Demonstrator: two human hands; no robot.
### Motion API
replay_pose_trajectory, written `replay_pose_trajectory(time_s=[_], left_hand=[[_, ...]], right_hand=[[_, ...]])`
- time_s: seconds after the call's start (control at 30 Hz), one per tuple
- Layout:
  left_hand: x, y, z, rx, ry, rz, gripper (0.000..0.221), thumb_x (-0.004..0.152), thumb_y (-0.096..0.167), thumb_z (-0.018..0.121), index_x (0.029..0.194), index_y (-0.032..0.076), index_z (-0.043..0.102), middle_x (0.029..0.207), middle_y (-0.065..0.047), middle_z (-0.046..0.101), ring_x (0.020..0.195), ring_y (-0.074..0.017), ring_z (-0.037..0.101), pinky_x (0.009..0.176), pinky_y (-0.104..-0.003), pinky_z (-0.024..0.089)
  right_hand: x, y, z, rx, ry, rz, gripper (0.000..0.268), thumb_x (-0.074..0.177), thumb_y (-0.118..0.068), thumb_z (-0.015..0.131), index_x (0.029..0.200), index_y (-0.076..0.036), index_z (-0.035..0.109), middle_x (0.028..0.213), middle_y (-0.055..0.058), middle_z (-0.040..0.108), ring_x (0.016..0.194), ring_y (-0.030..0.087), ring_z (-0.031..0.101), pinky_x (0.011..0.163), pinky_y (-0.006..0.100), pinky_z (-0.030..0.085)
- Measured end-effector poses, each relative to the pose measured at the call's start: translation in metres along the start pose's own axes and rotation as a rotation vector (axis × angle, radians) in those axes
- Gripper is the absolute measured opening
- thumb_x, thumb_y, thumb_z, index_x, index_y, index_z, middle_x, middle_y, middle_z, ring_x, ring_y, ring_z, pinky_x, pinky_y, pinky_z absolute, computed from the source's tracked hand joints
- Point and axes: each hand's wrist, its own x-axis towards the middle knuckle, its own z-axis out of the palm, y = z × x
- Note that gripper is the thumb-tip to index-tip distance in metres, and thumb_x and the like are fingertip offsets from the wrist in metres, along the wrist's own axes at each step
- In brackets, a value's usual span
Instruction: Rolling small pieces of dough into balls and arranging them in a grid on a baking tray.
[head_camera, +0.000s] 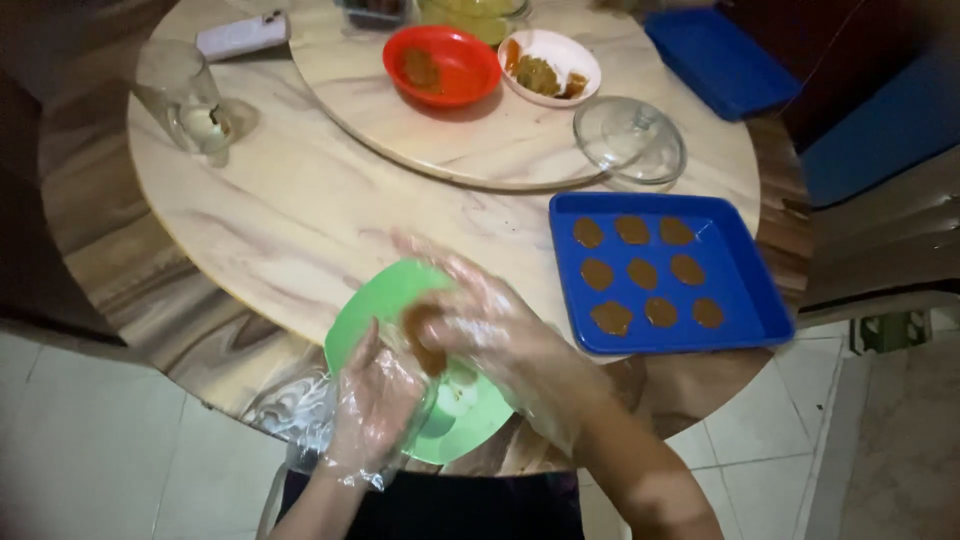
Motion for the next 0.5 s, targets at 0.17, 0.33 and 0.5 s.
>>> replay_pose_trajectory(time_s=[0.17,0.33,0.5], left_hand=[[-0.001,-0.005,0.025,0.221,0.234,0.083,0.074,0.083,0.035,0.054,0.148,0.003,0.04,0.152,-0.019,0.048,0.143,-0.0311,0.044,0.117,-0.045,0.037],[0.006,-0.001,0.004,0.321,0.044,0.066,0.073,0.098,0.044,0.047,0.156,0.005,0.028,0.164,-0.019,0.029,0.15,-0.037,0.028,0.121,-0.055,0.024],[-0.008,-0.006,0.026,0.254,0.17,0.073,0.067,0.09,0.04,0.048,0.146,0.005,0.042,0.152,-0.018,0.048,0.133,-0.0304,0.046,0.109,-0.051,0.038]], right_hand=[[-0.013,0.035,-0.01,-0.075,0.529,0.47,0.059,0.075,-0.002,0.066,0.132,-0.003,0.053,0.124,0.019,0.065,0.118,0.031,0.065,0.11,0.043,0.051],[-0.004,0.113,-0.053,-0.398,0.149,-0.033,0.021,0.093,-0.004,0.069,0.11,0.005,0.075,0.094,0.025,0.076,0.057,0.015,0.06,0.062,0.026,0.058],[-0.01,0.087,-0.009,-0.623,0.4,-0.07,0.021,0.093,-0.021,0.06,0.099,-0.015,0.079,0.109,0.002,0.081,0.103,0.017,0.075,0.087,0.032,0.064]])
